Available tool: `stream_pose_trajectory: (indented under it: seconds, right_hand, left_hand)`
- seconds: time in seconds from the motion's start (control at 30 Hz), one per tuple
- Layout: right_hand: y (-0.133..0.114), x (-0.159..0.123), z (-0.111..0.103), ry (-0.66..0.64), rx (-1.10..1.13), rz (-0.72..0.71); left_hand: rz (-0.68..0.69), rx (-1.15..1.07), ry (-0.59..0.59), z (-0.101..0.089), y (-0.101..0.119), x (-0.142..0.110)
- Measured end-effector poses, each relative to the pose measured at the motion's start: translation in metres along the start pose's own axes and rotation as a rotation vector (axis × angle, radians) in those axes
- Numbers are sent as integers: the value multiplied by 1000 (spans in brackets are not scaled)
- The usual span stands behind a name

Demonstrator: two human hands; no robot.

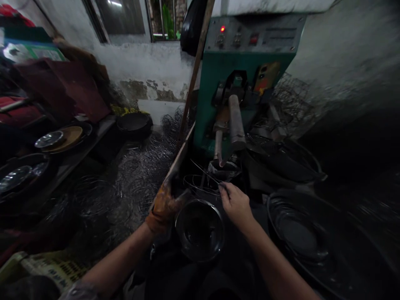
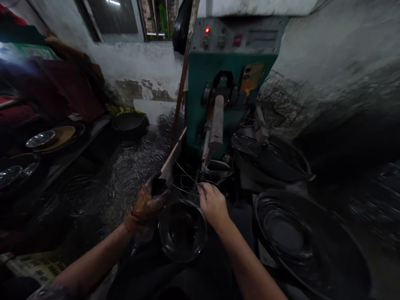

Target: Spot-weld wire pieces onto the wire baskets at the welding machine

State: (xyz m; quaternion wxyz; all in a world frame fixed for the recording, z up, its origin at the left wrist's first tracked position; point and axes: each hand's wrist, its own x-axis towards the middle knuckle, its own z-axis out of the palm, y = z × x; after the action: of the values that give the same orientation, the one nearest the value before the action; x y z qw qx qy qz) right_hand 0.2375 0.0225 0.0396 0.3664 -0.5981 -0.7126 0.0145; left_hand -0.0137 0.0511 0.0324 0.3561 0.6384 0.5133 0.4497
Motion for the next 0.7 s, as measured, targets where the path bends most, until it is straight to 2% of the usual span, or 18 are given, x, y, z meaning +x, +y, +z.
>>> stream_pose_trajectory:
  seconds: [0.07,0.13,0.2,0.33,0.5,0.6,0.7]
  right_hand:
    - [1,5,3,-20,-3,19]
    - [1,10,8,-22,-12,33]
    - [2,15,13,-19,-25,50]
    - [6,23,14,-58,-77,115]
    - [12,38,3,-83,-107,221]
    - [10,48,1,-107,-94,249]
    - [6,53,5,-137,-107,212]
  left_hand:
    - [257,210,-30,-2,2,4]
    - [512,353,-116,3,3,7]
    - [630,438,-176,12,1,8]
    - [619,537,-117,31,-1,3]
    - [725,523,-90,46,1,1]
    - [677,654,-22,60,-3,4]
    - [627,695,7,74,-7,11]
